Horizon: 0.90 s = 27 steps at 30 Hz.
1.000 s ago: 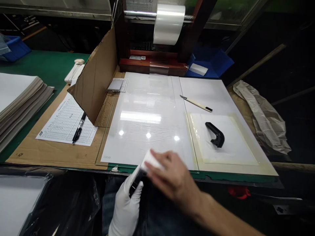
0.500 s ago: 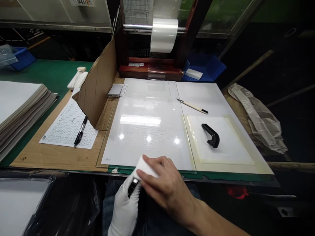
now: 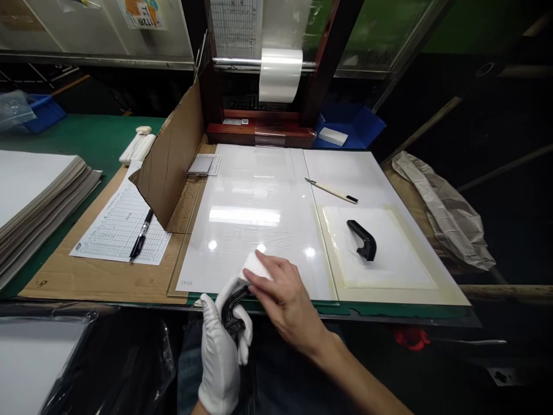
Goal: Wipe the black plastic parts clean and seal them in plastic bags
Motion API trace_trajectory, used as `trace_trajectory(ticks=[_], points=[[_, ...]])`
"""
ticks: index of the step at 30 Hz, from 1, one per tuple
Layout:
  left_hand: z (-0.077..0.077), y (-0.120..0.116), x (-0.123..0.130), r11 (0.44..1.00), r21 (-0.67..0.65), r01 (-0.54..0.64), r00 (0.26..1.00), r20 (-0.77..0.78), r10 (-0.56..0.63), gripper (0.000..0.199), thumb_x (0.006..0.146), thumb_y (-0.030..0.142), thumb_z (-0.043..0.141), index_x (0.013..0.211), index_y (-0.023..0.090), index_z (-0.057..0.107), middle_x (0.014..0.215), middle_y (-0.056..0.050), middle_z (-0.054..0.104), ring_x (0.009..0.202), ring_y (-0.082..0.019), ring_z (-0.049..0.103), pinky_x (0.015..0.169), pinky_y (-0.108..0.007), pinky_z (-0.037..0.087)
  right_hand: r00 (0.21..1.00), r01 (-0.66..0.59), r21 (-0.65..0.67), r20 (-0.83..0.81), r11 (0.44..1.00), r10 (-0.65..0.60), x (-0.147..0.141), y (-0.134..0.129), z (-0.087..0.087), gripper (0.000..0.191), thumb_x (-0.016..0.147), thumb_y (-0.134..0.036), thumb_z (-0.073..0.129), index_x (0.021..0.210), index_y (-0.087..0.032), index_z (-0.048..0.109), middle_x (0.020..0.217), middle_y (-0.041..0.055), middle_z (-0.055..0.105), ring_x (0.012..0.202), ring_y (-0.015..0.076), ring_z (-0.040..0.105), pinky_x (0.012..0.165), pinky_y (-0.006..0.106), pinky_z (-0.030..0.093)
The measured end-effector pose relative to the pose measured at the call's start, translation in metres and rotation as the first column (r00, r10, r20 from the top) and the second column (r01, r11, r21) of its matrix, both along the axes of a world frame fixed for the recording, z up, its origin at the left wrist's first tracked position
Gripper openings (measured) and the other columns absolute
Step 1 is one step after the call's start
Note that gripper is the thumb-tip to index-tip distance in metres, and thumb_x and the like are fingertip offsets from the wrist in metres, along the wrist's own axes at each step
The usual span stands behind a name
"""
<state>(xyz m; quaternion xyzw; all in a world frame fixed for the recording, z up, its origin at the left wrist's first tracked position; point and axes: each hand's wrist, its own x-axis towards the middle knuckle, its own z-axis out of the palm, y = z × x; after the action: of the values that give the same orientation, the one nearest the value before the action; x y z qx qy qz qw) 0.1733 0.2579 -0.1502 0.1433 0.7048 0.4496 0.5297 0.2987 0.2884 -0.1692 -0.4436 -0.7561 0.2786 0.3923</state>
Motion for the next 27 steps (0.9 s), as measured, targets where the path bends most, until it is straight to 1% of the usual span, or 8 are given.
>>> trace_trajectory(ticks=[4, 7, 11, 14, 18, 21, 24, 27], points=[[-0.001, 0.007, 0.002, 0.998, 0.009, -0.062, 0.987, 0.151, 0.060, 0.088, 0.086, 0.081, 0.040, 0.136, 0.013, 0.061, 0.079, -0.009, 0.074, 0.068, -0.021, 0.070, 0.057, -0.028, 0.056, 0.975, -0.220, 0.081, 0.020, 0.972, 0.219, 0.016, 0.009, -0.004, 0.031, 0.100, -0.022, 0.054, 0.128, -0.029, 0.066, 0.150, 0.0114, 0.053, 0.129, 0.0262, 0.050, 0.098, 0.049, 0.052], [-0.002, 0.008, 0.002, 1.000, -0.008, -0.024, 0.998, 0.056, 0.024, 0.081, 0.086, 0.080, 0.042, 0.135, 0.018, 0.063, 0.077, -0.006, 0.073, 0.056, -0.015, 0.063, 0.041, -0.021, 0.045, 0.993, -0.118, 0.082, 0.032, 0.990, 0.115, 0.025, 0.010, -0.007, 0.032, 0.101, -0.021, 0.054, 0.130, -0.027, 0.065, 0.146, 0.0135, 0.056, 0.126, 0.0267, 0.051, 0.096, 0.050, 0.052], [-0.004, 0.007, 0.004, 0.999, 0.033, -0.007, 1.000, -0.004, 0.007, 0.078, 0.087, 0.079, 0.043, 0.127, 0.016, 0.068, 0.072, -0.004, 0.070, 0.050, -0.012, 0.056, 0.040, -0.019, 0.042, 0.995, -0.068, 0.072, 0.082, 0.995, 0.062, 0.018, -0.001, -0.006, 0.034, 0.098, -0.016, 0.054, 0.128, -0.026, 0.066, 0.148, 0.0159, 0.053, 0.126, 0.0302, 0.051, 0.093, 0.052, 0.052], [-0.003, 0.005, 0.009, 0.996, 0.041, 0.077, 0.996, -0.055, -0.075, 0.076, 0.090, 0.077, 0.038, 0.130, 0.018, 0.066, 0.053, 0.003, 0.056, 0.037, -0.009, 0.039, 0.034, -0.019, 0.031, 0.975, 0.177, -0.002, 0.137, 0.984, -0.175, 0.009, -0.011, -0.003, 0.036, 0.099, -0.014, 0.053, 0.131, -0.025, 0.064, 0.145, 0.0178, 0.056, 0.124, 0.0315, 0.050, 0.089, 0.053, 0.053], [-0.005, 0.003, 0.012, 0.997, 0.068, 0.021, 0.993, -0.113, -0.013, 0.074, 0.087, 0.076, 0.048, 0.122, 0.015, 0.070, 0.055, 0.002, 0.057, 0.043, -0.011, 0.047, 0.040, -0.019, 0.040, 0.980, 0.148, 0.013, 0.135, 0.989, -0.148, 0.002, -0.018, -0.001, 0.038, 0.097, -0.011, 0.050, 0.131, -0.022, 0.064, 0.149, 0.0191, 0.051, 0.126, 0.0332, 0.049, 0.091, 0.055, 0.052], [-0.009, 0.000, 0.011, 0.996, 0.052, 0.070, 0.995, -0.068, -0.067, 0.075, 0.090, 0.076, 0.041, 0.132, 0.017, 0.064, 0.051, 0.004, 0.054, 0.036, -0.010, 0.041, 0.035, -0.020, 0.035, 0.947, 0.279, -0.023, 0.173, 0.960, -0.272, 0.001, -0.020, 0.001, 0.039, 0.099, -0.012, 0.050, 0.133, -0.022, 0.063, 0.147, 0.0196, 0.053, 0.127, 0.0331, 0.049, 0.091, 0.054, 0.052], [-0.012, -0.003, 0.011, 0.994, 0.103, 0.041, 0.998, -0.053, -0.036, 0.076, 0.087, 0.077, 0.046, 0.123, 0.015, 0.069, 0.064, -0.002, 0.065, 0.048, -0.013, 0.056, 0.049, -0.023, 0.050, 0.968, 0.203, -0.013, 0.155, 0.979, -0.198, -0.002, -0.023, 0.003, 0.039, 0.098, -0.013, 0.049, 0.133, -0.022, 0.063, 0.149, 0.0191, 0.051, 0.127, 0.0341, 0.049, 0.091, 0.055, 0.052], [-0.011, -0.004, 0.012, 0.994, 0.097, 0.043, 0.999, -0.029, -0.041, 0.077, 0.088, 0.078, 0.042, 0.126, 0.016, 0.068, 0.064, -0.002, 0.065, 0.050, -0.014, 0.057, 0.050, -0.023, 0.051, 0.967, 0.213, -0.027, 0.150, 0.977, -0.207, -0.002, -0.022, 0.005, 0.038, 0.098, -0.013, 0.051, 0.131, -0.024, 0.065, 0.149, 0.0175, 0.052, 0.125, 0.0331, 0.050, 0.091, 0.053, 0.052]])
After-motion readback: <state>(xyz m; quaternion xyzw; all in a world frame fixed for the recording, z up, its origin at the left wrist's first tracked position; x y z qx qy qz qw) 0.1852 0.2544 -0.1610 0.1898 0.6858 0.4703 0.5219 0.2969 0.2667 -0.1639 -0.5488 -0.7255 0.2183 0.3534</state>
